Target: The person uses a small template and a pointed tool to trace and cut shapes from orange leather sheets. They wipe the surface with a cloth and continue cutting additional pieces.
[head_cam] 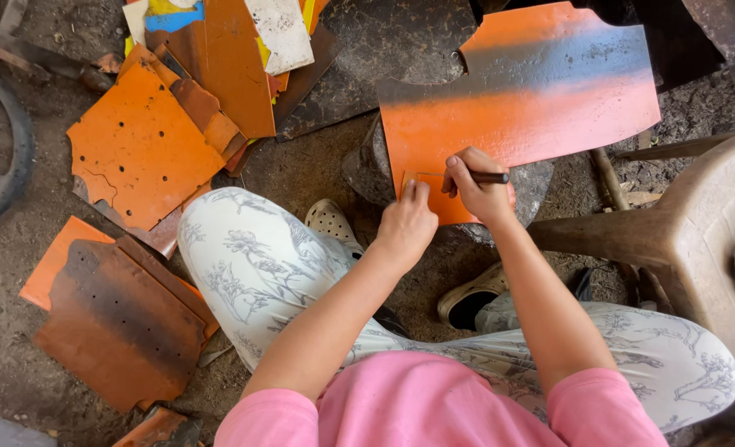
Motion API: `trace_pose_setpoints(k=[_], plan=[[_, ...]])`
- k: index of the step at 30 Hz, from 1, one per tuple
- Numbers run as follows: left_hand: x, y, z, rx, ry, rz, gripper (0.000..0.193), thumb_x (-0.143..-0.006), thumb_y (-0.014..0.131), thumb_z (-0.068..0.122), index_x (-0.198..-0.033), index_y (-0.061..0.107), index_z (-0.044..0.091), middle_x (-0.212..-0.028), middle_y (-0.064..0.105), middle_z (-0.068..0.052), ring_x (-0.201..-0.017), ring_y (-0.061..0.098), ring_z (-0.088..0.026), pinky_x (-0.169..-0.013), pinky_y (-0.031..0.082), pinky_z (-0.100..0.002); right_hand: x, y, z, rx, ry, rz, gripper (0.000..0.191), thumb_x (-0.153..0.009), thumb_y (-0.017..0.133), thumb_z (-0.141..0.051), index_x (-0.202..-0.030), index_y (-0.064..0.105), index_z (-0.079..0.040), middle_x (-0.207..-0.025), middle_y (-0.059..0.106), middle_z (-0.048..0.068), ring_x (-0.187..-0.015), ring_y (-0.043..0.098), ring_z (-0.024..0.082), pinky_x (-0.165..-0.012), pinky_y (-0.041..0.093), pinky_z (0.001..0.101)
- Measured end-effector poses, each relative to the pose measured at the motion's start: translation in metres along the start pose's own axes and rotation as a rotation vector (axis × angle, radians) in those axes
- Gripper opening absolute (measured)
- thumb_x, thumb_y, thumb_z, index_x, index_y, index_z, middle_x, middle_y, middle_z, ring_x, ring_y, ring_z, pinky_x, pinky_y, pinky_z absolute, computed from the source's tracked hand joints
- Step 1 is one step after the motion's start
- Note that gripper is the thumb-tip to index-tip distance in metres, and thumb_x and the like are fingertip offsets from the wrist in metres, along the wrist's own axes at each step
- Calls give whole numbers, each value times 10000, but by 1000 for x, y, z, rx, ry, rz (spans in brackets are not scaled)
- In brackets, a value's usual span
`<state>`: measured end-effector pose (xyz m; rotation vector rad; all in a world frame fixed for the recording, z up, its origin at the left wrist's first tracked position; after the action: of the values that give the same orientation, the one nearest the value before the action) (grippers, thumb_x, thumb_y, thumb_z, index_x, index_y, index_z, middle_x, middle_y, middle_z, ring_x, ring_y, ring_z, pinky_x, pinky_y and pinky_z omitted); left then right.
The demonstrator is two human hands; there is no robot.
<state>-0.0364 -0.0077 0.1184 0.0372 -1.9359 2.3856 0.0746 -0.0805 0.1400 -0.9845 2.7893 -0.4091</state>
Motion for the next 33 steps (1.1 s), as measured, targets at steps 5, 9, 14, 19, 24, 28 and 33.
trace_pose_setpoints(k=[5,9,14,19,24,28,33], plan=[[7,-25,-22,105,-63,40,153,-822,788,214,-769,820,75,-1468,535,-204,-1412,430,-346,-1005,418,-513,13,6,0,-29,-122,87,221,-1078,571,-73,-893,613,42,-832,636,92,-643,633,136,-567,521,272],[15,-26,-32,156,-68,146,190,-790,829,301,-906,839,150,-1483,557,-133,-1397,467,-298,-1010,414,-538,23,6,2,-6,-120,145,229,-1080,563,-54,-880,612,45,-804,638,90,-623,628,134,-559,516,269],[18,-15,-42,249,-102,210,300,-728,856,348,-1000,841,221,-1449,602,-56,-1352,464,-376,-1042,410,-546,30,6,-1,-36,-130,188,234,-1078,556,-52,-871,606,46,-804,634,92,-629,630,133,-551,512,269],[21,-13,-45,291,-116,228,324,-748,856,359,-1044,822,232,-1428,624,-32,-1347,472,-391,-1077,408,-556,42,19,-15,77,-181,328,246,-1079,572,-32,-847,607,43,-797,621,95,-632,616,153,-569,509,276],[24,-15,-45,292,-118,252,335,-776,844,384,-994,747,148,-1422,643,-13,-1345,485,-407,-1084,407,-561,59,33,-29,137,-171,447,258,-1065,580,-32,-816,597,34,-780,619,90,-601,624,141,-535,517,273],[21,-12,-44,285,-97,268,341,-794,837,390,-984,720,131,-1414,641,-24,-1343,481,-421,-1097,406,-565,63,32,-32,138,-126,432,262,-1060,588,-40,-808,594,33,-773,621,88,-600,642,135,-527,516,273],[23,-17,-41,263,-74,318,346,-774,827,358,-1022,741,133,-1429,626,-63,-1321,480,-438,-1113,354,-616,49,25,-38,139,-102,334,278,-1058,608,-50,-792,598,30,-734,608,83,-583,634,141,-518,487,284]])
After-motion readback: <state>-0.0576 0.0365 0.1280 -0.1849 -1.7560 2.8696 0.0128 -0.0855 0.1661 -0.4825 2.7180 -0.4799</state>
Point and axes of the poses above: each hand's wrist, its own x-axis away from the middle knuckle, its own y-axis out of the palm, z = x × y, the point moved 7 cm from there along -x, towards the middle knuckle
